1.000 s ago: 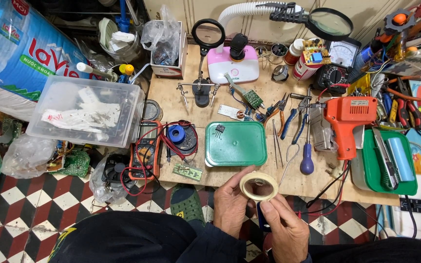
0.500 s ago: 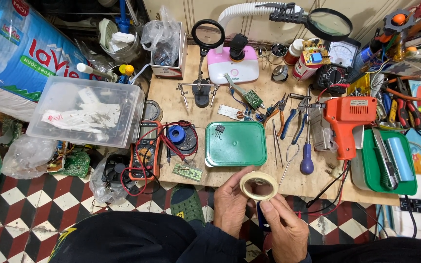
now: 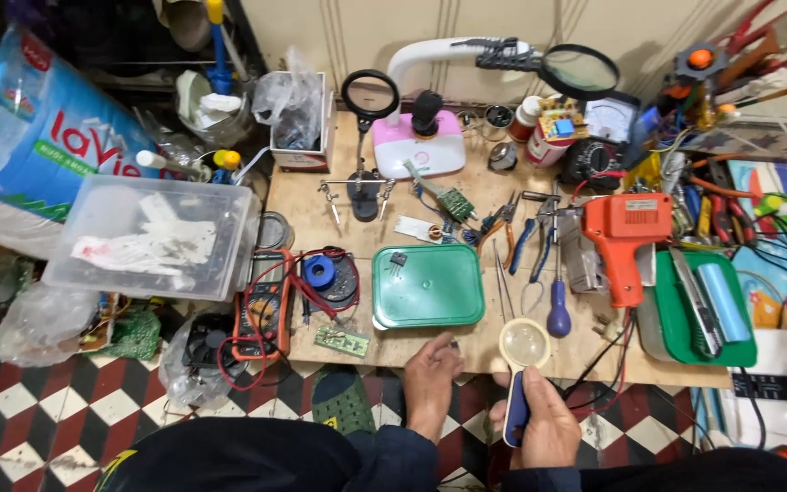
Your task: The person sits at a cluttered workbench and uses a multimeter to test a small electronic component. They then use a magnifying glass to inspect the component and a soldering iron to work on it. Finally, they use pliers to cut a wire.
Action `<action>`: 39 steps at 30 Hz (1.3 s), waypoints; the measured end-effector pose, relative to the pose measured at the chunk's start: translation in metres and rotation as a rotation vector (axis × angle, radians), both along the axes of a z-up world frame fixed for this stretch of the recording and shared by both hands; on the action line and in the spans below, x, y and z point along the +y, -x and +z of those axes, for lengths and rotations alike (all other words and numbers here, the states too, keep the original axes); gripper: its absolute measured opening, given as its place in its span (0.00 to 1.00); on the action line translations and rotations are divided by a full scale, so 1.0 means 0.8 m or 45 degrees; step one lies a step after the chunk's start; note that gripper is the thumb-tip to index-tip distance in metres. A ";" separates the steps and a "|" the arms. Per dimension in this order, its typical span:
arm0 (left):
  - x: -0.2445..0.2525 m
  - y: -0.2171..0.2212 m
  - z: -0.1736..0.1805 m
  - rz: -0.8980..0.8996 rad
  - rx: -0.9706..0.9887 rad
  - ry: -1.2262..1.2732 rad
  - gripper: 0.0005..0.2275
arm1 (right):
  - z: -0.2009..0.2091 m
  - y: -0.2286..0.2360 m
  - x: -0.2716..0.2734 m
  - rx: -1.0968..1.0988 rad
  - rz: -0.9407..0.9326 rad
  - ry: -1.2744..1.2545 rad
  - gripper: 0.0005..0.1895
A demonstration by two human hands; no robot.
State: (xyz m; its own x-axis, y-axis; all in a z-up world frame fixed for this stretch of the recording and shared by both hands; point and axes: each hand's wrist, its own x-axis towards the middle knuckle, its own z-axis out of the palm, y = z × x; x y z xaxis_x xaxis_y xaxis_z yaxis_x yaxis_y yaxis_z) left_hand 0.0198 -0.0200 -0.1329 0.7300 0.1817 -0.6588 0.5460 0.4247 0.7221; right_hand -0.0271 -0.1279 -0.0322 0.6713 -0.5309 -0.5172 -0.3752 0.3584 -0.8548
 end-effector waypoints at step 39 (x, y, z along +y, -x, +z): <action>-0.010 0.027 0.117 -0.209 -0.272 0.132 0.08 | 0.004 -0.010 -0.028 -0.456 0.197 -0.345 0.14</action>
